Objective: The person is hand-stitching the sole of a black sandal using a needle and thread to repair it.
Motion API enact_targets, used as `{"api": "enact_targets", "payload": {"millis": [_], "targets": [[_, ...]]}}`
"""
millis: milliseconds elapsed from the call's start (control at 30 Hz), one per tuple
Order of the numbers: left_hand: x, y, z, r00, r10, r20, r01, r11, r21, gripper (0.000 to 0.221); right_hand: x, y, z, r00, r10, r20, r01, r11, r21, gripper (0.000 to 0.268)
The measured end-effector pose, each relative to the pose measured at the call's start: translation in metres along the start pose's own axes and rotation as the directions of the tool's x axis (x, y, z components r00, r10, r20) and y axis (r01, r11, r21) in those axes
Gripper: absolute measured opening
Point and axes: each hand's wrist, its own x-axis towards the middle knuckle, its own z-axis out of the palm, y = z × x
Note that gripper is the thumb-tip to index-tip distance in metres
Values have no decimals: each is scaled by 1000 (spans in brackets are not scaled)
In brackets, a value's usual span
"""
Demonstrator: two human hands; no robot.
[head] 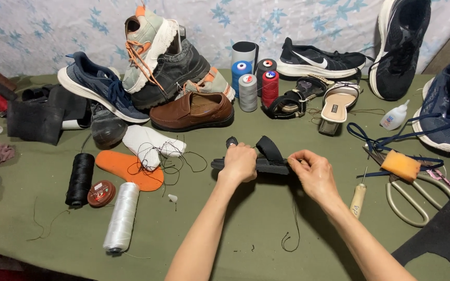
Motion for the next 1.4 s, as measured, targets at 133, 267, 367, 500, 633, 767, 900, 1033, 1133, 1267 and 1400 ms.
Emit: {"api": "enact_targets", "payload": {"millis": [133, 267, 367, 500, 633, 767, 900, 1033, 1133, 1267, 1400], "targets": [[-1, -3, 5, 1000, 2, -4, -2, 1000, -24, 37, 22, 29, 10, 999, 37, 1, -37, 999, 24, 13], [1, -1, 3, 1000, 4, 0, -4, 1000, -26, 34, 38, 57, 17, 998, 58, -10, -57, 993, 108, 12], [2, -2, -1, 1000, 6, 4, -6, 999, -41, 36, 36, 47, 10, 996, 85, 20, -87, 982, 166, 14], [4, -2, -2, 1000, 17, 10, -16, 999, -48, 39, 32, 33, 5, 993, 99, 70, -111, 971, 210, 15], [4, -2, 1, 1000, 22, -2, -22, 999, -34, 39, 25, 22, -1, 992, 95, 80, -110, 967, 228, 16], [0, -2, -7, 1000, 21, 3, -21, 998, -61, 39, 8, -5, -11, 987, 102, 125, -119, 984, 135, 15], [-1, -5, -7, 1000, 19, 18, -17, 996, -89, 40, -2, -11, -10, 989, 81, 127, -80, 997, -12, 10], [1, -7, -2, 1000, 22, 10, -21, 995, -95, 41, -6, -11, -11, 990, 75, 119, -72, 997, -25, 10], [0, -6, -5, 1000, 17, 12, -16, 995, -97, 40, -2, 0, -13, 990, 73, 119, -69, 997, -37, 11], [-1, -6, -6, 1000, 11, 22, -9, 994, -108, 38, 5, 19, -16, 988, 65, 140, -65, 998, -4, 11], [-2, -6, -6, 1000, 8, 16, -6, 993, -115, 39, -1, 20, -21, 988, 57, 147, -56, 998, -11, 11]]}}
